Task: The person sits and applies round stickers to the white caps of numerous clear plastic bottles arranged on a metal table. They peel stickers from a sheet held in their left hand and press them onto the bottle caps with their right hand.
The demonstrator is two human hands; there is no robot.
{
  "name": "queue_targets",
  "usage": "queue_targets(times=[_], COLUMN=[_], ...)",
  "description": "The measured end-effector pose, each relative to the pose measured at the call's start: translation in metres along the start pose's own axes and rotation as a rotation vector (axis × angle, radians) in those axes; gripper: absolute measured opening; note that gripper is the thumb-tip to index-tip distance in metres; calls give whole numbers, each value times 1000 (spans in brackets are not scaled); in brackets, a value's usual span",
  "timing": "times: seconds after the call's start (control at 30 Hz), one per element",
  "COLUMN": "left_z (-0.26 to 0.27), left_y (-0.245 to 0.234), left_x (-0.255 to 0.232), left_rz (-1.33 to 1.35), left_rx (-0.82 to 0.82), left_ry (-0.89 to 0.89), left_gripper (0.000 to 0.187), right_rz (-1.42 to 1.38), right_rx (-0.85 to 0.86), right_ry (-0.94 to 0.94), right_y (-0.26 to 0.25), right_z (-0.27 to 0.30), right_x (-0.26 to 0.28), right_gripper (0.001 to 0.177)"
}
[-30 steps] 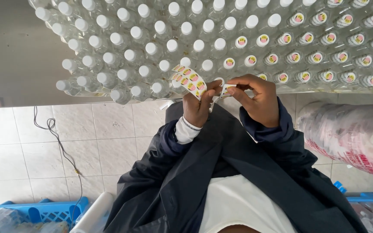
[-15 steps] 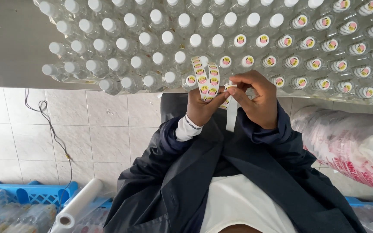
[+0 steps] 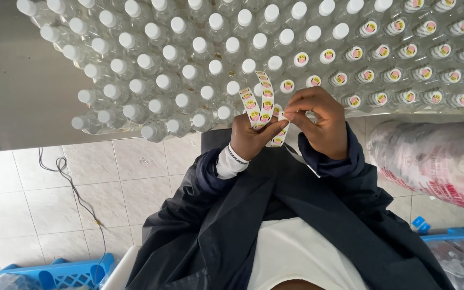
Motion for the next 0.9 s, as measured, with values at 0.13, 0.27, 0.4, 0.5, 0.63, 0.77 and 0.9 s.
queue_targets(times=[0.13, 0.27, 0.4, 0.5, 0.63, 0.77, 0.9], left_z=[-7, -4, -8, -9, -5, -3, -3], left_y=[-10, -22, -37, -45, -56, -60, -62], left_x=[-12, -19, -33, -33, -25, -21, -21], left_rz=[12, -18, -122, -94, -76, -63, -69], left_rx=[53, 96, 83, 63, 28, 21, 29], left_ry=[-12, -32, -35, -28, -29, -78, -61], left_gripper=[26, 37, 45, 54, 43, 48, 43], right_rz=[36, 291, 421, 453, 505, 531, 568], right_rx=[-107, -92, 121, 260, 285, 283, 260], right_ry=[74, 93, 106, 54, 117, 165, 138], right_y=[-23, -40, -8, 7, 16, 20, 20], right_z=[-3, -35, -54, -59, -62, -63, -64], right_x=[-35, -65, -80, -119, -126, -126, -131], right_gripper=[7, 21, 31, 35, 32, 29, 22])
Point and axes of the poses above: each hand's wrist, its own z-axis away from the middle knuckle, its own y-axis out of the palm, x = y × z, the point moved 7 cm from there along -z, towards the middle knuckle, and after that the axes turned 12 degrees about -x, right-handed, at the moved point
